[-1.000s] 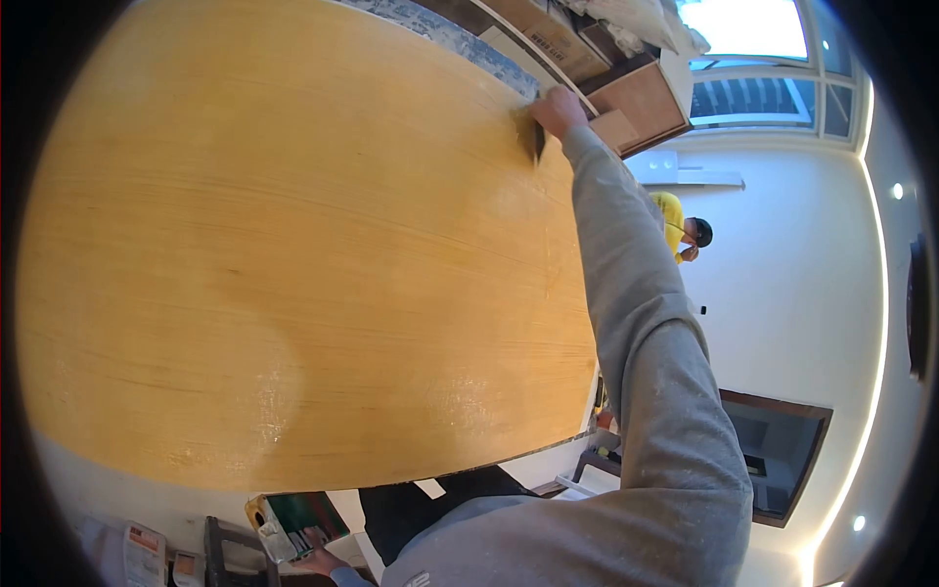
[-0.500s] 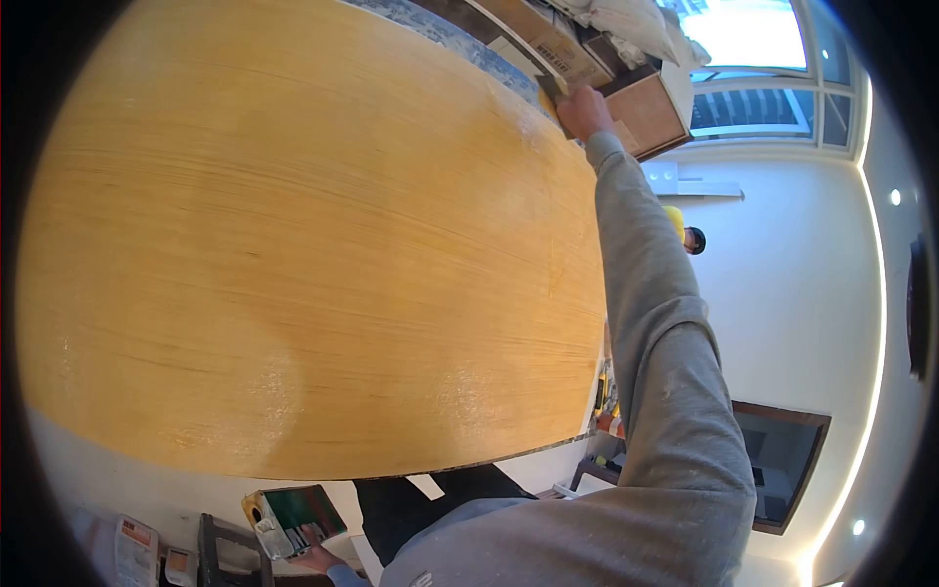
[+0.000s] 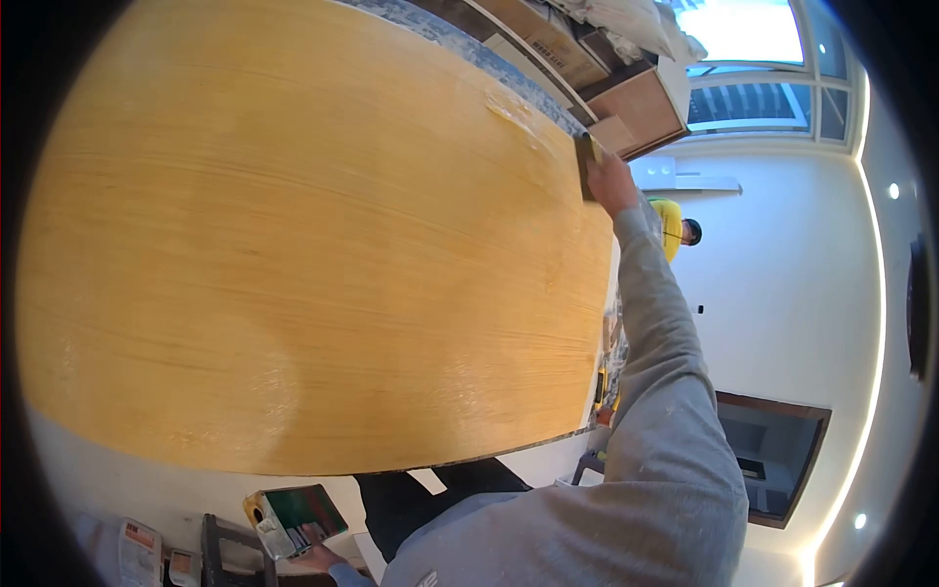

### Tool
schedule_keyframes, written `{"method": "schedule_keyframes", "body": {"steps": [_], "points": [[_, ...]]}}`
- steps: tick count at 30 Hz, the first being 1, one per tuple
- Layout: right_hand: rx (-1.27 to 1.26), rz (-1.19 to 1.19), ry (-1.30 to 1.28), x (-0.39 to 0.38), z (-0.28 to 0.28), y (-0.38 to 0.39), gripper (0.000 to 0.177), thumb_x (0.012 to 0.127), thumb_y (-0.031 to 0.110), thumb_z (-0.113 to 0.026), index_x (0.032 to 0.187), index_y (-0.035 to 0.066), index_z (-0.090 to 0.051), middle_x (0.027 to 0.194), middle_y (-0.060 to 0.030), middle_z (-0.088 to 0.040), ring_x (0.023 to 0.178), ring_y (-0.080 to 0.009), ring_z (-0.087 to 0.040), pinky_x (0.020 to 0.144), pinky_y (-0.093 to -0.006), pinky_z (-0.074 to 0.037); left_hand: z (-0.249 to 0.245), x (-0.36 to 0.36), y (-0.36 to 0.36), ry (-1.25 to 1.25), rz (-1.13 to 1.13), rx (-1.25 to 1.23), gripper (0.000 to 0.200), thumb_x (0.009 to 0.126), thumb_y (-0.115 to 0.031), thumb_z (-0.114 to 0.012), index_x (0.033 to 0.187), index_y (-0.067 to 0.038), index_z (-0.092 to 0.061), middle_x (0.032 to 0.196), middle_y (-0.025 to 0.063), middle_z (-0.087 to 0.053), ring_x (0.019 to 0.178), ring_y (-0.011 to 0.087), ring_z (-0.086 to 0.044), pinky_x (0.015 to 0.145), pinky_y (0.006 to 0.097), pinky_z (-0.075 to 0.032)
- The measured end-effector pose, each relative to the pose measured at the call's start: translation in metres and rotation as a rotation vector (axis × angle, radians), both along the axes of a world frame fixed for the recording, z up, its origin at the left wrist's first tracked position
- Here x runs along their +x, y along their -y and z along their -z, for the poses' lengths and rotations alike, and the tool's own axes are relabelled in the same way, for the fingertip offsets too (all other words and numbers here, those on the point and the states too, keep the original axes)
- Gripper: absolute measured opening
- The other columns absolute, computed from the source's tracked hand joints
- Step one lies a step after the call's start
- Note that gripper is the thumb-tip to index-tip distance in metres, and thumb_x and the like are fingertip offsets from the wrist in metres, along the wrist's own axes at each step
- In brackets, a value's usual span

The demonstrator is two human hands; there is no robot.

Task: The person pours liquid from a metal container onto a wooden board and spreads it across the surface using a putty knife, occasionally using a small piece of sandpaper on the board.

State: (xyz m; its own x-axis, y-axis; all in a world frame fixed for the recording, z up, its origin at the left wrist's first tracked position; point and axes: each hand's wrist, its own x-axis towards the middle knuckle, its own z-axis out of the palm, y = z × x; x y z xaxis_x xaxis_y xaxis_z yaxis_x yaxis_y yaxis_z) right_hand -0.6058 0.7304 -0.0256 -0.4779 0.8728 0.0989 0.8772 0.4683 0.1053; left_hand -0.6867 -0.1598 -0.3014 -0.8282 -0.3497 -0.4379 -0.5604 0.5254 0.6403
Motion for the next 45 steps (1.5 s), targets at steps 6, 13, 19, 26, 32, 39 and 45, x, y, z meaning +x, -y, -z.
{"method": "schedule_keyframes", "body": {"steps": [6,13,19,26,32,39,45], "points": [[-0.021,0.268,-0.008,0.066,0.057,-0.028,0.040,0.086,0.029,-0.059,0.099,-0.007,-0.071,0.106,-0.0350,-0.068,0.107,-0.0506,-0.065,0.092,-0.0535,-0.052,0.007,0.003,0.006,0.008,0.008,-0.018,0.098,0.081,-0.023,-0.090,0.149,0.003,-0.026,0.145,0.0266,-0.047,0.128,0.0350,-0.055,0.110,0.0497,-0.053],[-0.110,-0.018,-0.089,-0.049,0.054,-0.112,0.043,0.084,0.034,-0.058,0.096,-0.005,-0.072,0.110,-0.0322,-0.069,0.109,-0.0510,-0.062,0.095,-0.0530,-0.050,-0.026,-0.012,-0.037,0.045,-0.089,0.055,0.091,0.082,-0.018,-0.089,0.147,0.004,-0.030,0.143,0.0248,-0.050,0.125,0.0331,-0.058,0.106,0.0469,-0.056],[-0.034,-0.131,-0.289,-0.180,0.056,-0.097,0.037,0.079,0.027,-0.064,0.091,-0.007,-0.073,0.095,-0.0321,-0.070,0.096,-0.0457,-0.068,0.082,-0.0483,-0.052,-0.017,-0.006,-0.028,0.055,-0.112,0.113,0.095,0.081,-0.016,-0.090,0.150,0.000,-0.026,0.146,0.0232,-0.048,0.127,0.0327,-0.055,0.108,0.0473,-0.055],[-0.256,-0.204,-0.091,-0.264,0.009,-0.030,0.049,0.082,0.031,-0.061,0.112,-0.006,-0.070,0.119,-0.0339,-0.067,0.114,-0.0471,-0.065,0.100,-0.0478,-0.051,-0.007,0.003,-0.015,0.039,-0.120,0.055,0.096,0.080,-0.019,-0.091,0.149,0.001,-0.028,0.144,0.0247,-0.048,0.128,0.0330,-0.054,0.109,0.0473,-0.054],[-0.055,-0.078,0.065,-0.202,-0.009,-0.080,0.046,0.083,0.031,-0.064,0.110,-0.006,-0.072,0.118,-0.0326,-0.068,0.114,-0.0447,-0.067,0.098,-0.0482,-0.053,-0.007,0.005,-0.006,0.047,-0.079,-0.062,0.096,0.080,-0.026,-0.091,0.146,0.003,-0.029,0.140,0.0259,-0.050,0.124,0.0354,-0.057,0.107,0.0484,-0.055],[-0.059,0.000,0.200,-0.162,0.057,-0.069,0.038,0.082,0.023,-0.063,0.105,-0.005,-0.073,0.102,-0.0282,-0.074,0.083,-0.0426,-0.073,0.076,-0.0455,-0.059,0.000,0.018,0.013,0.018,-0.084,-0.096,0.096,0.079,-0.028,-0.092,0.145,0.003,-0.030,0.140,0.0265,-0.051,0.122,0.0360,-0.059,0.106,0.0498,-0.056],[-0.115,-0.288,0.106,-0.256,0.052,-0.075,0.044,0.082,0.026,-0.060,0.108,-0.007,-0.071,0.111,-0.0319,-0.070,0.108,-0.0469,-0.067,0.094,-0.0470,-0.055,0.000,0.023,0.006,0.010,-0.191,0.046,0.095,0.079,-0.019,-0.092,0.148,0.002,-0.029,0.143,0.0244,-0.050,0.124,0.0343,-0.058,0.106,0.0485,-0.055]]}}
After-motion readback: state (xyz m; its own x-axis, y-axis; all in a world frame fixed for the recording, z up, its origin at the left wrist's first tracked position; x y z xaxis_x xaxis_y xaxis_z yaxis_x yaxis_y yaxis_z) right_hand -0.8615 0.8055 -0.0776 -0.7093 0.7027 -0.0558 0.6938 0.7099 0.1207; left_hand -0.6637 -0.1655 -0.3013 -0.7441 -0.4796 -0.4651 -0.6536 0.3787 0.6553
